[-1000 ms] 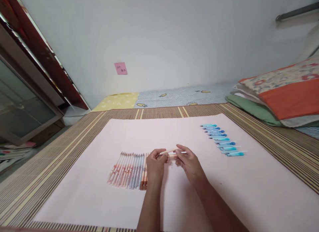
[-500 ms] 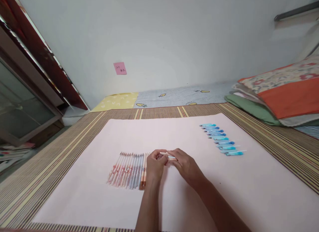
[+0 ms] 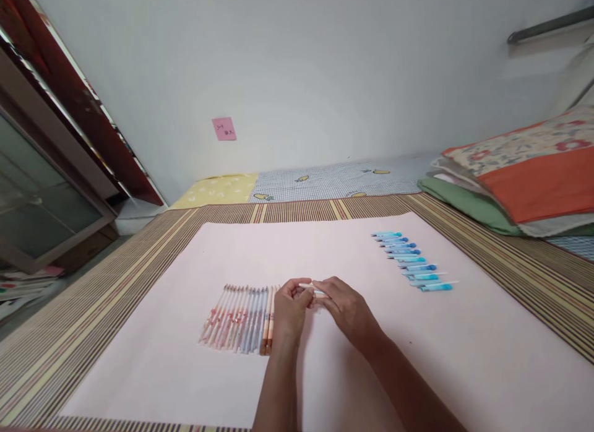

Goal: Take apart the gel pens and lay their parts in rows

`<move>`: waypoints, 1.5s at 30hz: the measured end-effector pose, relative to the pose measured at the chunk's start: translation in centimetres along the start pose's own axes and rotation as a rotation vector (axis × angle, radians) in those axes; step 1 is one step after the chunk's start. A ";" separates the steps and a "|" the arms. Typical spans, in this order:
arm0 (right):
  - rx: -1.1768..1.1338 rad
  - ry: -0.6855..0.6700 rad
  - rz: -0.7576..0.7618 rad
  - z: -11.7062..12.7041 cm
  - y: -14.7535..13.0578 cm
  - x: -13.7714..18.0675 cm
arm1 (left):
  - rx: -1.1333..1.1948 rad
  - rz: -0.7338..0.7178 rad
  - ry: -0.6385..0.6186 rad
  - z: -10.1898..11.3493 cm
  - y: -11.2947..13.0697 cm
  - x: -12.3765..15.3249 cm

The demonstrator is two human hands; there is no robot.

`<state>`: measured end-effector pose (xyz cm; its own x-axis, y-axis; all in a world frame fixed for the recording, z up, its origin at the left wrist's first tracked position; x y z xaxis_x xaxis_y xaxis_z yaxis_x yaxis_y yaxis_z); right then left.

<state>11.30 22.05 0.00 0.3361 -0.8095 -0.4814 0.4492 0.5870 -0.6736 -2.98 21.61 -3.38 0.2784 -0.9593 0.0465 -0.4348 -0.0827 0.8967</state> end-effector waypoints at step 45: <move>0.702 -0.163 -0.015 1.1 19.9 -16.1 | 0.507 0.268 0.214 -0.3 -0.8 1.5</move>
Point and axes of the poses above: each hand's wrist, its own x-axis away from the middle knuckle, its own z-axis out of the back of the hand, y = z × x, the point moved 8 cm from there along -x, towards the middle knuckle, and after that the axes turned 10 degrees about x, right-handed, at the moved point
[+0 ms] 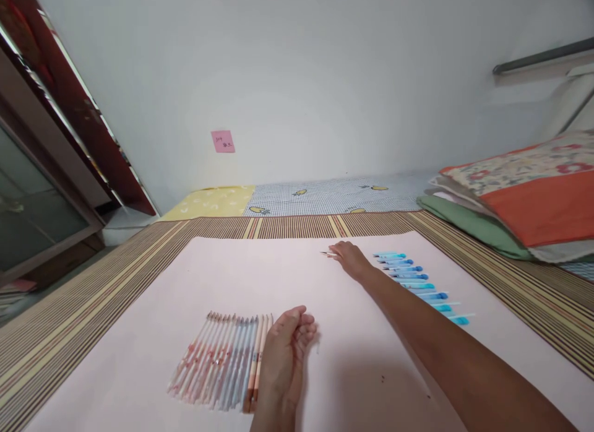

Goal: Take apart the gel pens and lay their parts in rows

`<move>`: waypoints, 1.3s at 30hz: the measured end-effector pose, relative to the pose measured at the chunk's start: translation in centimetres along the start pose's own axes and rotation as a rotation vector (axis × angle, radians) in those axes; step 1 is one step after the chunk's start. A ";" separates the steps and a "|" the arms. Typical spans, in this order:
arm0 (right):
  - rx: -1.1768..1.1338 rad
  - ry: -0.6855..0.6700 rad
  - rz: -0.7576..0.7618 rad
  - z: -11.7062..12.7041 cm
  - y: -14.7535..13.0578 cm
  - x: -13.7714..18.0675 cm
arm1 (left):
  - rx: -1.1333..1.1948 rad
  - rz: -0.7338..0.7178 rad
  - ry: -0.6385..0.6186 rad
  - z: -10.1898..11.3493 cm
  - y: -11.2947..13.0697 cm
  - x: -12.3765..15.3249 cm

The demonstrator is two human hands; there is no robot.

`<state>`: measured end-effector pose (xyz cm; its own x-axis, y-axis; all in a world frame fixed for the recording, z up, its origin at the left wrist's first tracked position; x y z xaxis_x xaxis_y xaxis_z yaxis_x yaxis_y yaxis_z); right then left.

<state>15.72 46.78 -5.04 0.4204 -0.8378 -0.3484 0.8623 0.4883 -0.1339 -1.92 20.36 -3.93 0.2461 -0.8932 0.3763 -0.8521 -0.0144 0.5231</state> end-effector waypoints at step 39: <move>-0.010 -0.162 -0.153 -0.1 2.3 -3.0 | 0.016 0.016 0.028 0.0 0.0 0.3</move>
<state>16.38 50.47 -4.40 0.3253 -0.9303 -0.1693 0.9171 0.3540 -0.1832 -1.86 20.09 -3.76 0.2453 -0.8804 0.4058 -0.8632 -0.0077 0.5048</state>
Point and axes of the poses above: each hand's wrist, its own x-axis away from the middle knuckle, its own z-axis out of the back of the hand, y = z × x, the point moved 8 cm from there along -x, towards the middle knuckle, and after that the axes turned 10 degrees about x, right-handed, at the moved point
